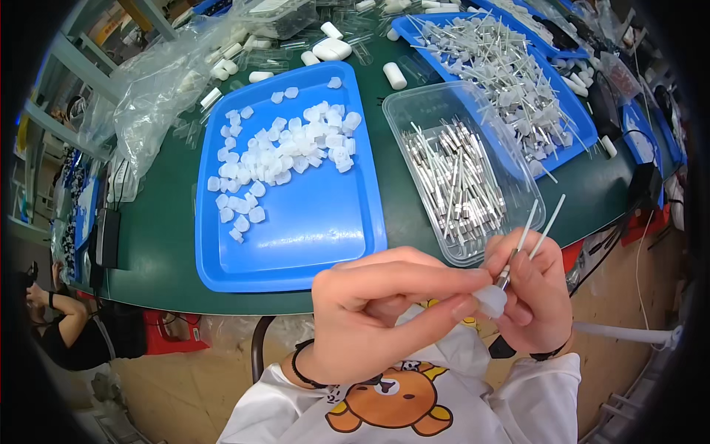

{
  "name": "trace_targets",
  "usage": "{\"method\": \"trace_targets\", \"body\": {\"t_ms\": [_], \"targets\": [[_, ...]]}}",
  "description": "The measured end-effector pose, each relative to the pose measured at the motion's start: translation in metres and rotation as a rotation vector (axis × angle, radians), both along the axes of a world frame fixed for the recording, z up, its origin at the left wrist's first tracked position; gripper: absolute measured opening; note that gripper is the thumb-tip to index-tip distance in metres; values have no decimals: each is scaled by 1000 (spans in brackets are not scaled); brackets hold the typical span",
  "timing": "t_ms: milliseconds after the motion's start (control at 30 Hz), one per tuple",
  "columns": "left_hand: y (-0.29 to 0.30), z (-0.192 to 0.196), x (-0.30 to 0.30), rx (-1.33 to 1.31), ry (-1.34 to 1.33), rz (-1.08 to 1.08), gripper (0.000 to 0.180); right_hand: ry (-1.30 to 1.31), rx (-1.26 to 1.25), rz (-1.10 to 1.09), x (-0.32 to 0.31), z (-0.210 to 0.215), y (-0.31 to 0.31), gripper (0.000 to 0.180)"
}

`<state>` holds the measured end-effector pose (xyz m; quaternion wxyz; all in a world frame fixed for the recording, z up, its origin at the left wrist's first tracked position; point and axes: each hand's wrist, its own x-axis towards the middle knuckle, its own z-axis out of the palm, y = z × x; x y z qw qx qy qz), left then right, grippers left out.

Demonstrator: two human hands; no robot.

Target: The recorder is assembling small lighting or electronic components by inserting tubes into bases and manipulating small wires.

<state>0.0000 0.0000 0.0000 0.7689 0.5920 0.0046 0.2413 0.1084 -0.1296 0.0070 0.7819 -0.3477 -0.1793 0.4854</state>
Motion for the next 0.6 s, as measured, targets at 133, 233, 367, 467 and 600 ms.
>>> {"method": "trace_targets", "body": {"t_ms": [133,233,367,467,600], "targets": [[-4,2,2,-98,-45,33,27,-14,-24,-35,-1,0,2,18],[-3,0,3,-39,-42,42,26,-2,-26,-52,-2,-1,2,18],[-7,-8,6,-94,-63,68,16,16,-18,-27,-2,0,3,18],[-9,-7,9,-198,-63,60,13,19,3,-40,-3,-1,4,18],[-7,-4,8,-179,-51,49,12,-17,-28,-51,-2,2,4,15]]}}
